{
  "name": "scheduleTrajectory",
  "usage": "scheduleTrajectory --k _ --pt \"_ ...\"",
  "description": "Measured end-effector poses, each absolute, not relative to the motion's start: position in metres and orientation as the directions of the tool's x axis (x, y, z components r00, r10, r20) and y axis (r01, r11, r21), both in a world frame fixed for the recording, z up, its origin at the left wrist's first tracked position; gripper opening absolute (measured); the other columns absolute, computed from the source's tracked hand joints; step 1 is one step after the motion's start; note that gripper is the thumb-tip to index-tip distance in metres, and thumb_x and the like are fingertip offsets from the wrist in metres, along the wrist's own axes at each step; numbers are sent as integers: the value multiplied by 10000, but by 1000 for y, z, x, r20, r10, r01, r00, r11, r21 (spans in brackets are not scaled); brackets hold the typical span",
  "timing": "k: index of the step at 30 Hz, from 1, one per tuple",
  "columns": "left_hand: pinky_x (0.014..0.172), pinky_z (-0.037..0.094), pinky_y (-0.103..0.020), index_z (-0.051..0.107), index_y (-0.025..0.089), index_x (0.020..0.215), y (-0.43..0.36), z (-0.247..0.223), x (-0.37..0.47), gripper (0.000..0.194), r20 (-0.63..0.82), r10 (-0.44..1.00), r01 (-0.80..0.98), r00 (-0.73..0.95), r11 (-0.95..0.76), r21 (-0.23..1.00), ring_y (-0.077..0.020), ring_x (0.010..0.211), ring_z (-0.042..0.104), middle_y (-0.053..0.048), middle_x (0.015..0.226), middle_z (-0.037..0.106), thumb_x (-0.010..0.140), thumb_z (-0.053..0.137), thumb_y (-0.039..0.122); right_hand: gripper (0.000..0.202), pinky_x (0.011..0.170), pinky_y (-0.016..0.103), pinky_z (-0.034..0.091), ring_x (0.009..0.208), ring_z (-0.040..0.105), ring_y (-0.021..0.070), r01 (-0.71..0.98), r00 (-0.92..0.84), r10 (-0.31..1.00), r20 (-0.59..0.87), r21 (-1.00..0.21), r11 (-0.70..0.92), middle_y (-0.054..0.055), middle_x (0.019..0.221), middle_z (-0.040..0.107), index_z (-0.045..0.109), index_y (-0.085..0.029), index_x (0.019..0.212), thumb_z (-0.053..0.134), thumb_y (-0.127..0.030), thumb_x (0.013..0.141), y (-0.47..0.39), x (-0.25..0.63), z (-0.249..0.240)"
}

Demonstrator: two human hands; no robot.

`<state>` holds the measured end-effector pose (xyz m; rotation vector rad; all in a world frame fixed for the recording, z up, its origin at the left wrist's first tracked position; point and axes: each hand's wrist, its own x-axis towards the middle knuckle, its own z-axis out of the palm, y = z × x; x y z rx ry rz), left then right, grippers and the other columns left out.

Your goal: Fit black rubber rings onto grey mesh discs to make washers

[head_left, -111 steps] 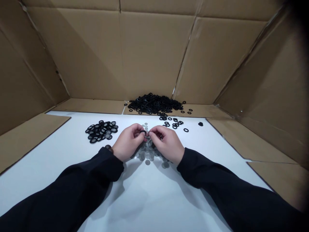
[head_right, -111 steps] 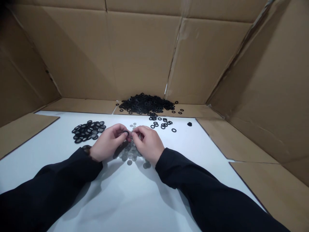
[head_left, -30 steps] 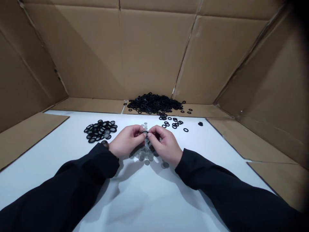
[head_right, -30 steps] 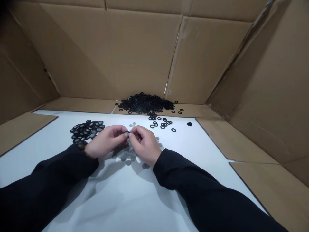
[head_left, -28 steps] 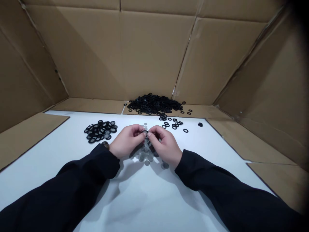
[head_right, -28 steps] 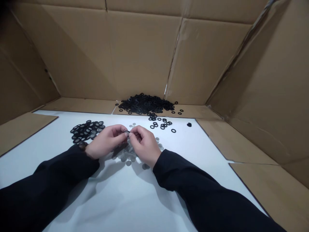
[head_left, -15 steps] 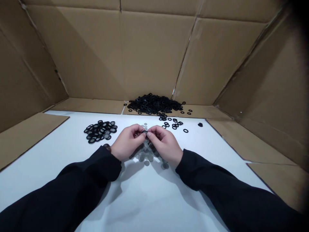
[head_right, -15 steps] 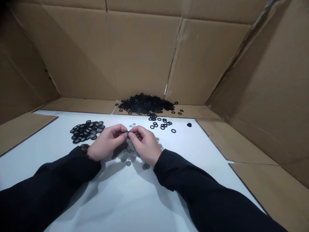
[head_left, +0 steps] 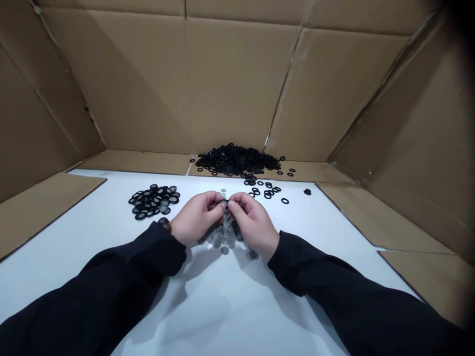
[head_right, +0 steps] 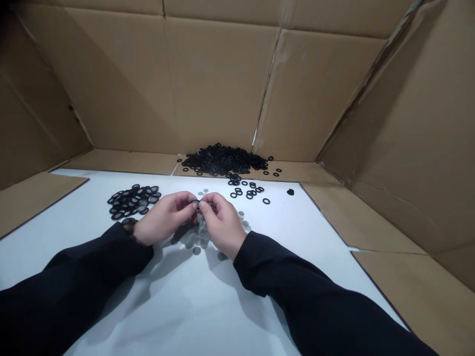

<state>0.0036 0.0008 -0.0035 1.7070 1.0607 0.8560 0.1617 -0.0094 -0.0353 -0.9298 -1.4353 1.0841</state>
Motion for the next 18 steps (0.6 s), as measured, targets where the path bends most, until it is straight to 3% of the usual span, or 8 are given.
scheduleTrajectory --k 4,11,14,18 --pt "550 401 -231 555 168 794 2 -2 5 149 84 925 275 370 -196 941 -114 597 512 13 689 596 848 564 307 194 588 245 421 641 528 121 46 -96 955 280 -957 286 -21 725 579 560 -205 884 560 -398 895 -9 161 -36" --pt "677 472 -266 547 160 828 -3 -1 10 195 193 941 -1 278 -200 980 -135 665 573 11 691 600 820 632 335 255 572 248 434 604 543 119 -132 -148 979 141 -984 121 -10 705 612 568 -189 893 637 -425 825 -11 155 -26" --pt "687 465 -259 561 154 825 -3 0 8 186 199 938 43 283 -220 975 -131 688 565 2 723 604 825 625 329 230 606 252 447 652 561 126 -73 -146 969 200 -979 191 0 744 618 576 -186 894 634 -401 836 -11 158 -26" --pt "629 431 -240 581 162 821 -1 -2 4 177 184 928 226 323 -265 937 -126 668 537 4 733 596 842 589 338 189 623 256 437 679 535 129 86 -141 939 313 -941 327 -1 779 591 580 -191 887 601 -377 866 -9 165 -30"
